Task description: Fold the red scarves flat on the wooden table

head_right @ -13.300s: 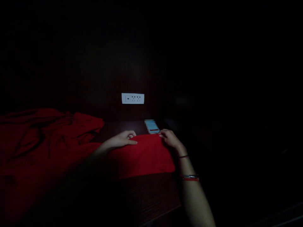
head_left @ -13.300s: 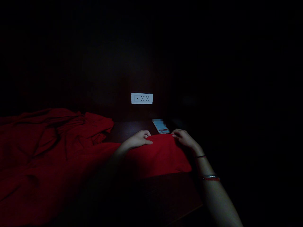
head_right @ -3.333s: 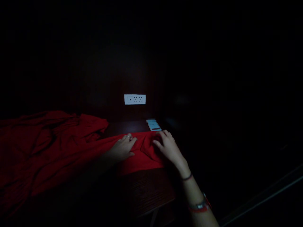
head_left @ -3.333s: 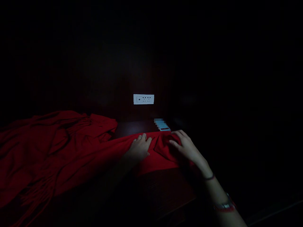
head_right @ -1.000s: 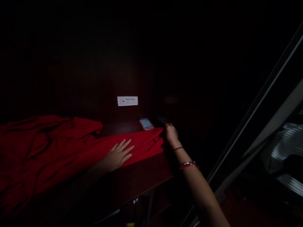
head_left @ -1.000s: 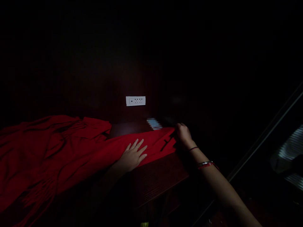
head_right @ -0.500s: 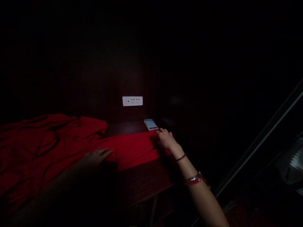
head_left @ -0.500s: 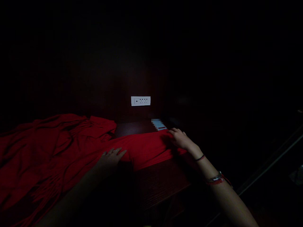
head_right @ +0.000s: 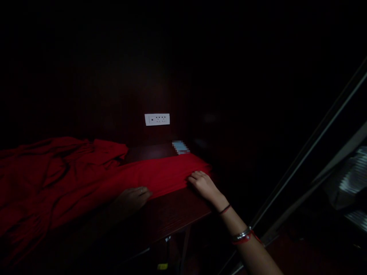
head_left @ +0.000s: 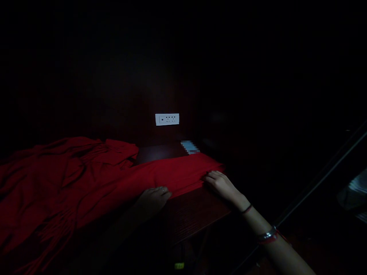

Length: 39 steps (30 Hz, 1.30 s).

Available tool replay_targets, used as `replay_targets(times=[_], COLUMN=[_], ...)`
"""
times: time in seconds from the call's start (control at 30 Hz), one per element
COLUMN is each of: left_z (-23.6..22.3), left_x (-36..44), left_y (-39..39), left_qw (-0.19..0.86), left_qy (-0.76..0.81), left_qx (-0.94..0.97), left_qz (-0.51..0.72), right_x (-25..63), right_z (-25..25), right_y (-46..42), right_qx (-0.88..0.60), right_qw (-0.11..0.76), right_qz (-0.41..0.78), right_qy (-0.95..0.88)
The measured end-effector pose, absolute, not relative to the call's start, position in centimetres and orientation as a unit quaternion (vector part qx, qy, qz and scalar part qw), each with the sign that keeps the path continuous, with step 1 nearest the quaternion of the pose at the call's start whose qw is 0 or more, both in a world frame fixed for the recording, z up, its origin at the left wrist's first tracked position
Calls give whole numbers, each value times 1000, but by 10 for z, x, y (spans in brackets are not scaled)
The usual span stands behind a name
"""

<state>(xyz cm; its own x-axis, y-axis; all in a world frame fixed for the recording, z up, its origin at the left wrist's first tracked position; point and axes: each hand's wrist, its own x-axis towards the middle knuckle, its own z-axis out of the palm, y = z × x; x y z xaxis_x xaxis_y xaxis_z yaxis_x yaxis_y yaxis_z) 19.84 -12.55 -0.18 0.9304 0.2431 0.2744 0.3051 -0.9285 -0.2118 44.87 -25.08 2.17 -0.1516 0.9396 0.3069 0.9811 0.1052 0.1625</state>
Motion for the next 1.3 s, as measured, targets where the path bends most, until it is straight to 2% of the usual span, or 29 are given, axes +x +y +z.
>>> replay_targets(times=[0.3, 0.47, 0.57, 0.73, 0.97, 1.3], left_z=[22, 29, 24, 12, 23, 8], left_x=[221, 227, 225, 213, 228, 209], left_y=[-122, -121, -126, -132, -142, -132], left_qw=[107, 80, 109, 115, 102, 24], left_qy=[-237, -243, -244, -224, -265, -252], left_qx=[-959, -960, -959, -966, -954, -967], left_qz=[-114, -113, -91, -55, -96, 13], right_x=[464, 468, 467, 475, 484, 492], right_z=[41, 56, 41, 5, 15, 2], right_y=[-220, -202, -208, -238, -235, -252], right_qx=[-651, -671, -672, -675, -703, -738], right_qw=[-3, 12, 23, 23, 3, 39], right_qz=[-165, -274, -304, -256, -224, -175], right_qy=[-741, -689, -675, -692, -675, -650])
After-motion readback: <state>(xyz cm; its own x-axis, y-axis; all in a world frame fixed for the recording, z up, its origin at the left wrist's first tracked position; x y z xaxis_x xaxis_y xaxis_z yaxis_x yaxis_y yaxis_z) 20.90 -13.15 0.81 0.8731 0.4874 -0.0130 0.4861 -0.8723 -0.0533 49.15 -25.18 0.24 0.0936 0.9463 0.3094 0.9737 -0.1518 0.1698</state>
